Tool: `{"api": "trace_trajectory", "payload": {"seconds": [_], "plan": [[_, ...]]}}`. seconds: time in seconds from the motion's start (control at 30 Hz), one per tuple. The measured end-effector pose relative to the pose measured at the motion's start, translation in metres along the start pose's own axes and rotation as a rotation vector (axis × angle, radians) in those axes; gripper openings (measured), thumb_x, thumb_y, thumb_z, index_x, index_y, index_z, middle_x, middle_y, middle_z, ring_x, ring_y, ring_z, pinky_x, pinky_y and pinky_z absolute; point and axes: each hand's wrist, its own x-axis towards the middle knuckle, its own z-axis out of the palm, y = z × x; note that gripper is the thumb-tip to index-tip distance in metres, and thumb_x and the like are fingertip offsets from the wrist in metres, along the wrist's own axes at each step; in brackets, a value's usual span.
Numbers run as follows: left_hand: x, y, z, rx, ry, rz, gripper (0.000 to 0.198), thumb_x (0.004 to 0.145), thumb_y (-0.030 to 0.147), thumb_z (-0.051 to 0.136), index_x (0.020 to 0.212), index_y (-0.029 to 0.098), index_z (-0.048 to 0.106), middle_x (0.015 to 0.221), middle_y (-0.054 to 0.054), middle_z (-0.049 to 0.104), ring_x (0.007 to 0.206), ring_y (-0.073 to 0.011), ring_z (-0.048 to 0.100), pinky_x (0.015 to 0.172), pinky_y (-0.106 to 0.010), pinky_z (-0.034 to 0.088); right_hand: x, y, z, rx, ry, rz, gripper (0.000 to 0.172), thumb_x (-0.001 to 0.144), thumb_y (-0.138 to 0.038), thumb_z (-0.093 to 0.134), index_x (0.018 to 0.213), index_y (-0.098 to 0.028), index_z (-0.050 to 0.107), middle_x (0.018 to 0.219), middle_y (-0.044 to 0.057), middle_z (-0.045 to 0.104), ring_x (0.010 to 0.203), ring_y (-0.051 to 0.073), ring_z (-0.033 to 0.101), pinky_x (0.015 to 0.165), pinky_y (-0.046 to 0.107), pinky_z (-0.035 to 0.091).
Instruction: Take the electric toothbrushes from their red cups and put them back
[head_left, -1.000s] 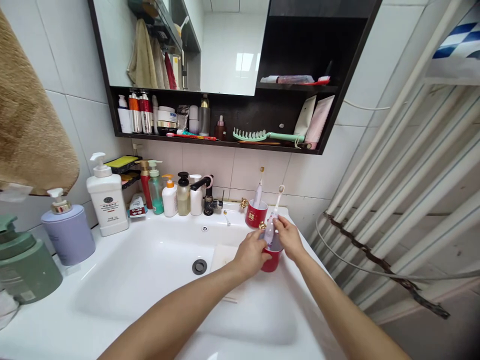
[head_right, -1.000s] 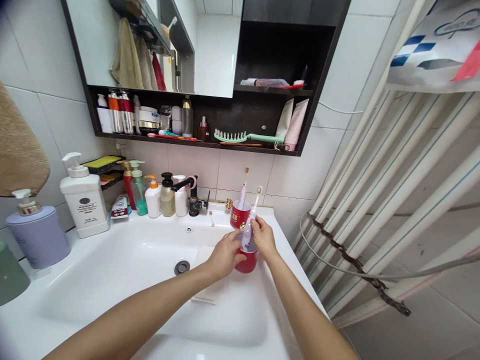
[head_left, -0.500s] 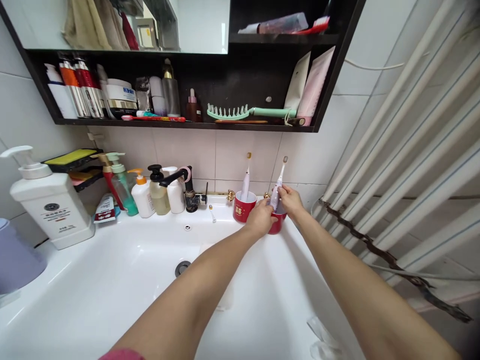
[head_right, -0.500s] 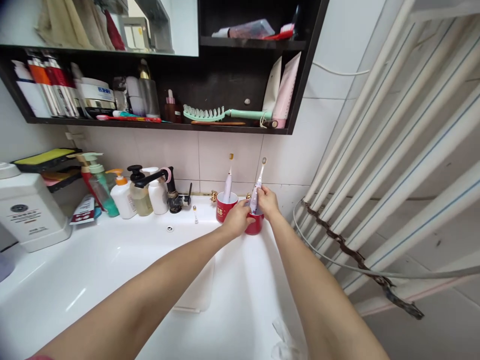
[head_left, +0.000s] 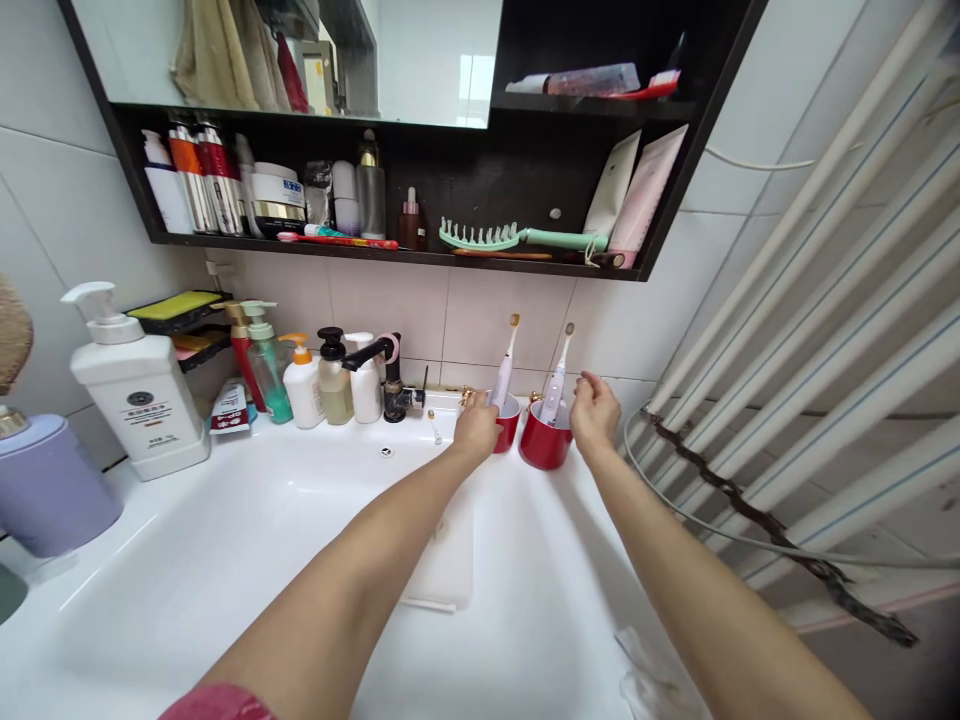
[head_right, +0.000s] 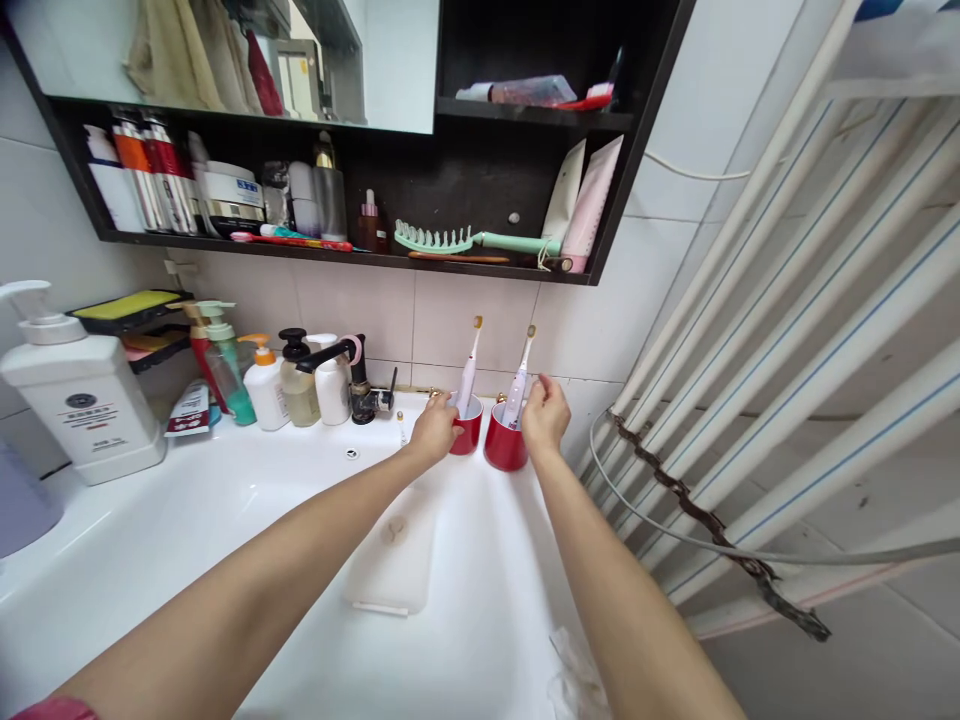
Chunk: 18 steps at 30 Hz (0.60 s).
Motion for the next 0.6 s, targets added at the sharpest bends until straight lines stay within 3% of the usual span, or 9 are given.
{"api": "trace_trajectory", "payload": {"seconds": [0.07,0.17,0.33,0.47,0.6], "plan": [[-0.019,-0.003,-0.005,-0.002,-0.002,0.012,0.017,0.061,0.015,0.049,0.077,0.013,0.054,0.113,-0.008,0.034,0.106,-0.0200,0.025,0.086,-0.030,0.025,-0.025,-0.012,0.004,0.011,-0.056,-0.006,0.039,0.066,-0.037,0.035,0.094,-0.016,0.049,0.090,0.007,0.054,0.082,0.016,0.048,0.072,0.029,0.034],[-0.059,-0.008,-0.014,0.007,-0.014,0.021,0.016,0.061,0.017,0.050,0.075,0.013,0.055,0.114,-0.007,0.033,0.108,-0.0192,0.023,0.089,-0.030,0.022,-0.067,-0.023,0.018,0.057,-0.284,0.081,0.042,0.063,-0.039,0.039,0.097,-0.015,0.047,0.093,0.008,0.054,0.081,0.016,0.049,0.071,0.028,0.035],[-0.121,-0.018,-0.026,0.028,-0.056,-0.023,0.012,0.061,0.016,0.049,0.071,0.013,0.056,0.114,-0.007,0.034,0.109,-0.0210,0.022,0.090,-0.032,0.022,-0.124,-0.028,0.043,0.100,-0.530,0.146,0.039,0.058,-0.035,0.048,0.090,-0.013,0.051,0.074,0.006,0.059,0.067,0.016,0.053,0.062,0.028,0.039],[-0.147,-0.022,-0.031,0.027,-0.072,-0.065,0.012,0.060,0.014,0.049,0.068,0.013,0.057,0.113,-0.008,0.036,0.109,-0.0230,0.022,0.089,-0.033,0.024,-0.149,-0.031,0.048,0.106,-0.627,0.141,0.025,0.055,-0.029,0.051,0.076,-0.016,0.056,0.068,0.003,0.060,0.063,0.016,0.053,0.060,0.028,0.040],[-0.156,-0.023,-0.030,0.012,-0.067,-0.089,0.012,0.060,0.012,0.047,0.068,0.014,0.056,0.114,-0.008,0.035,0.108,-0.0242,0.022,0.084,-0.035,0.030,-0.161,-0.034,0.046,0.103,-0.651,0.143,0.021,0.058,-0.028,0.047,0.074,-0.017,0.056,0.069,0.003,0.059,0.062,0.016,0.052,0.059,0.028,0.039]]}}
